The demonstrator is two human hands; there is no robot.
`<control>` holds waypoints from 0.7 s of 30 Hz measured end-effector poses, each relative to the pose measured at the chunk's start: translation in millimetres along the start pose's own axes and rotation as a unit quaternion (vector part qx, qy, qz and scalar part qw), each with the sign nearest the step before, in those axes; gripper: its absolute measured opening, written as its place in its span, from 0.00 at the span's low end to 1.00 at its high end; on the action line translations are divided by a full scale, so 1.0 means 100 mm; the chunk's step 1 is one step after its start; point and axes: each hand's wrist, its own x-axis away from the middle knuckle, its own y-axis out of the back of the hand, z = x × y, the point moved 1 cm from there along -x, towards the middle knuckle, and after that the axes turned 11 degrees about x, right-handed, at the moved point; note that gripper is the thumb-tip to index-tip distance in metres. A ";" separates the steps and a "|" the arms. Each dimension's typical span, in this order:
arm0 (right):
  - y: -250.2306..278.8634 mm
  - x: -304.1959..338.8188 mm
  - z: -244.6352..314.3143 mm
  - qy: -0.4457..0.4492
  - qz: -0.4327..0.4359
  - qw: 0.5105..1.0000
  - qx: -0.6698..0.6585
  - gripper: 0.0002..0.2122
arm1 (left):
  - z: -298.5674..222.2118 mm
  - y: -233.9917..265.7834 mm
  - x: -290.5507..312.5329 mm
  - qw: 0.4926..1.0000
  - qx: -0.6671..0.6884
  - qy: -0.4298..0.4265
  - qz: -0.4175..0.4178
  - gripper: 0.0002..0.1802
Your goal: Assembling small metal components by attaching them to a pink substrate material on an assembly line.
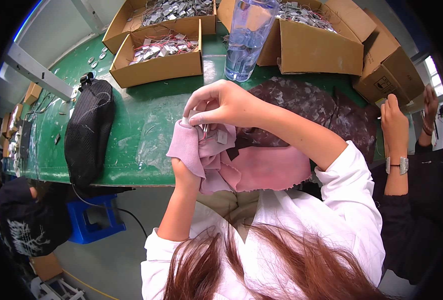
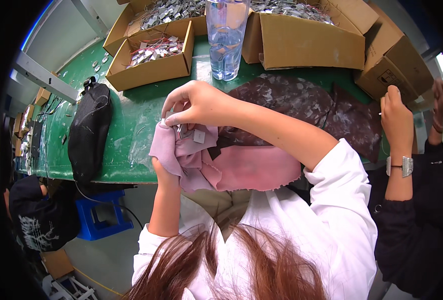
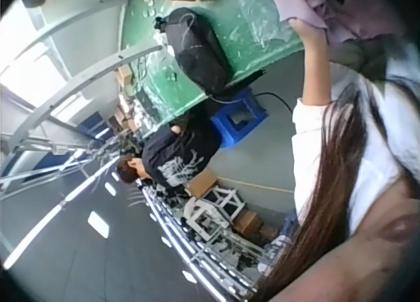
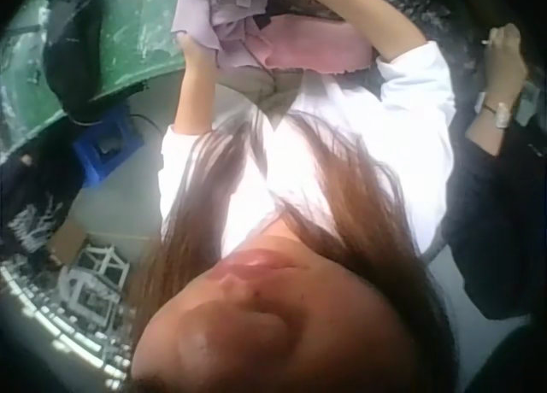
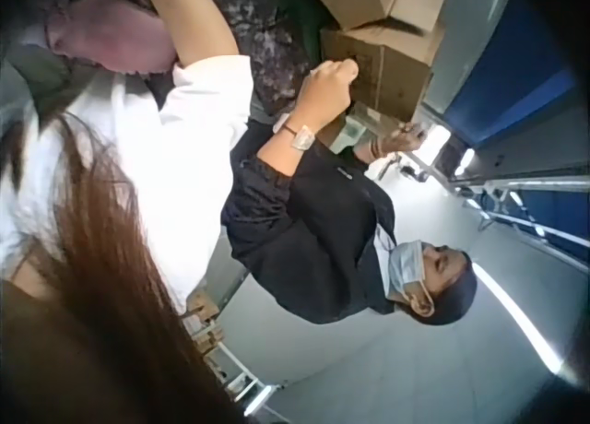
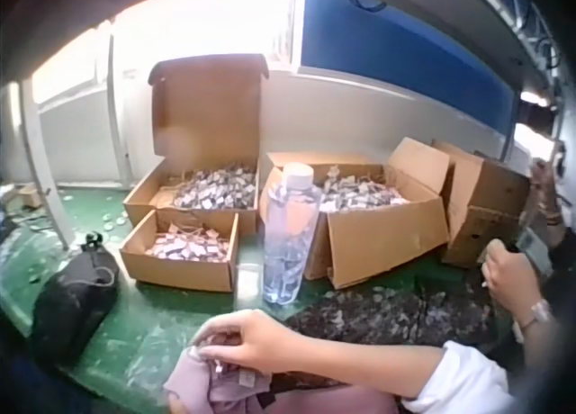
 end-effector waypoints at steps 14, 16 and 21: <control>0.03 0.09 0.01 -0.122 -0.005 0.982 -0.144 0.11 | 0.01 0.05 -0.05 0.996 0.070 -0.011 -0.056 0.10; -0.02 0.14 0.03 -0.039 -0.029 0.997 -0.054 0.14 | 0.00 0.02 -0.05 0.995 0.078 -0.005 -0.069 0.11; -0.11 0.16 0.08 -0.021 -0.089 0.996 0.020 0.13 | 0.03 0.04 -0.05 0.994 0.078 0.007 -0.072 0.14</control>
